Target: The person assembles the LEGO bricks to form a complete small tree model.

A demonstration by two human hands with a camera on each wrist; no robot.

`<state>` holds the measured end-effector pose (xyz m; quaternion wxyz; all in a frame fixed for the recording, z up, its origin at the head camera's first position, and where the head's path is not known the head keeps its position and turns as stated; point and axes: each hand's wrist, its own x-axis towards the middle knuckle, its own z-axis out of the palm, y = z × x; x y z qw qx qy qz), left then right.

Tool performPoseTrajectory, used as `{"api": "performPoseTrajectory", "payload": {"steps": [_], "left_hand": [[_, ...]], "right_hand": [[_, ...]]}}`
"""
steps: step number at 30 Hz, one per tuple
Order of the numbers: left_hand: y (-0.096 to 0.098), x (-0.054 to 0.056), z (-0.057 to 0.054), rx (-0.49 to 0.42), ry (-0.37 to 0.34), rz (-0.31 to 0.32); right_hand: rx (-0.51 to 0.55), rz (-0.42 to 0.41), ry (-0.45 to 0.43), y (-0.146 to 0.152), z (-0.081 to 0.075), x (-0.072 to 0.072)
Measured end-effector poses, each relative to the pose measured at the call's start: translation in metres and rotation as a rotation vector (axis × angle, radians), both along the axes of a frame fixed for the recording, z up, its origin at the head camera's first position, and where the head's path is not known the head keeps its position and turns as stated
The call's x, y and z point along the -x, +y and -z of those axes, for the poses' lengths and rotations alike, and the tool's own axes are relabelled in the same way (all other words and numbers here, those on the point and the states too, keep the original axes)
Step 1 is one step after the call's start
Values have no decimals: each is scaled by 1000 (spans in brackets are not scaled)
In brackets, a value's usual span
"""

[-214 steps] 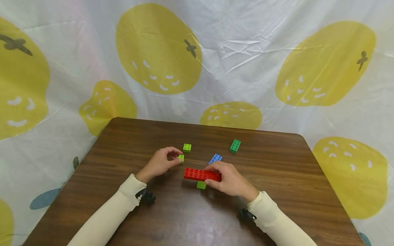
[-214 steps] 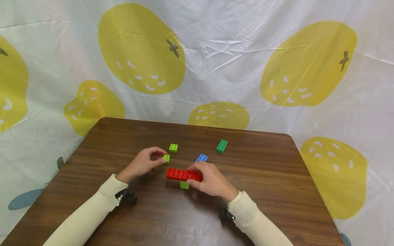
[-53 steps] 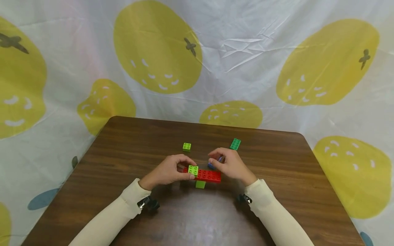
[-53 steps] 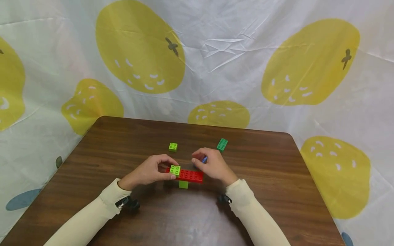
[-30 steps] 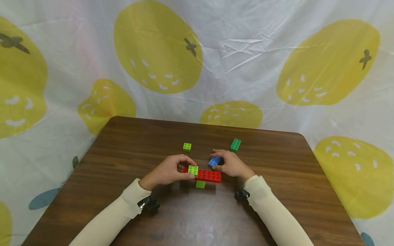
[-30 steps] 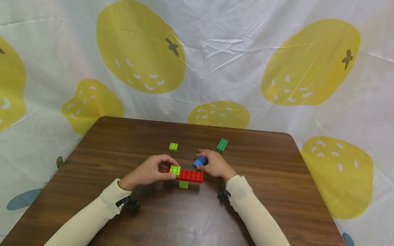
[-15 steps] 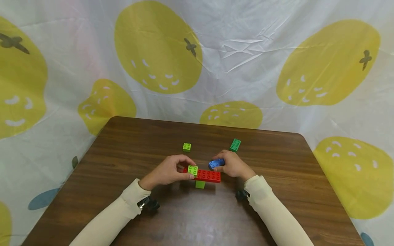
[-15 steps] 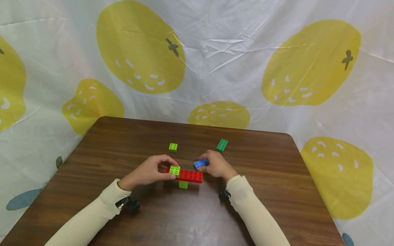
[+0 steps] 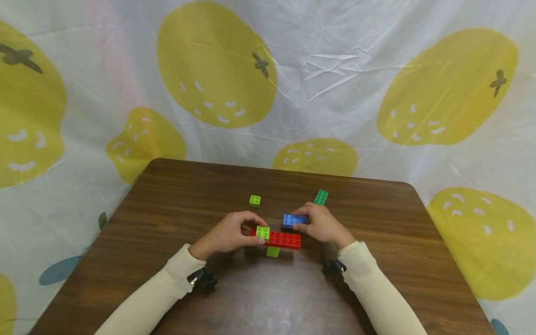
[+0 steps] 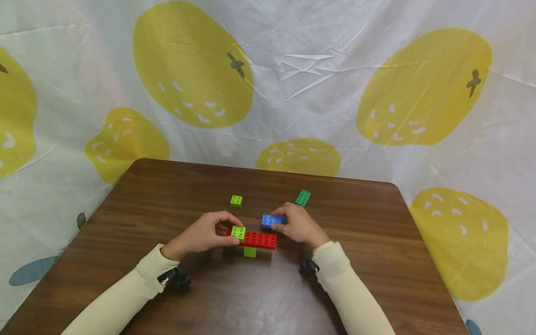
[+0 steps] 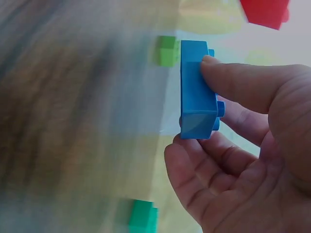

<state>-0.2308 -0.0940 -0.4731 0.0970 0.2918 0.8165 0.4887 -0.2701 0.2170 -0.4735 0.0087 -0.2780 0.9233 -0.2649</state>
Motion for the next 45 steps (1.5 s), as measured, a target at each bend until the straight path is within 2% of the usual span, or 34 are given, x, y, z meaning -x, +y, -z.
{"api": "performPoseTrajectory", "payload": {"steps": [11,21,25,37,45], "left_hand": [[0,0,-1,13,3,-1],[-1,1,0,8,5,4],[0,1,-1,4,-1,8],[4,3,0,-2,3,13],[5,3,0,-6,8,15]], "right_hand": [[75,-27,29,-1,-25,-19],[122,-87,86,-14,-31,-45],[132,-118,83,-18,-30,-53],[153,-133,99,-23,-27,-61],[151,-153,191,-31,-24,-61]]}}
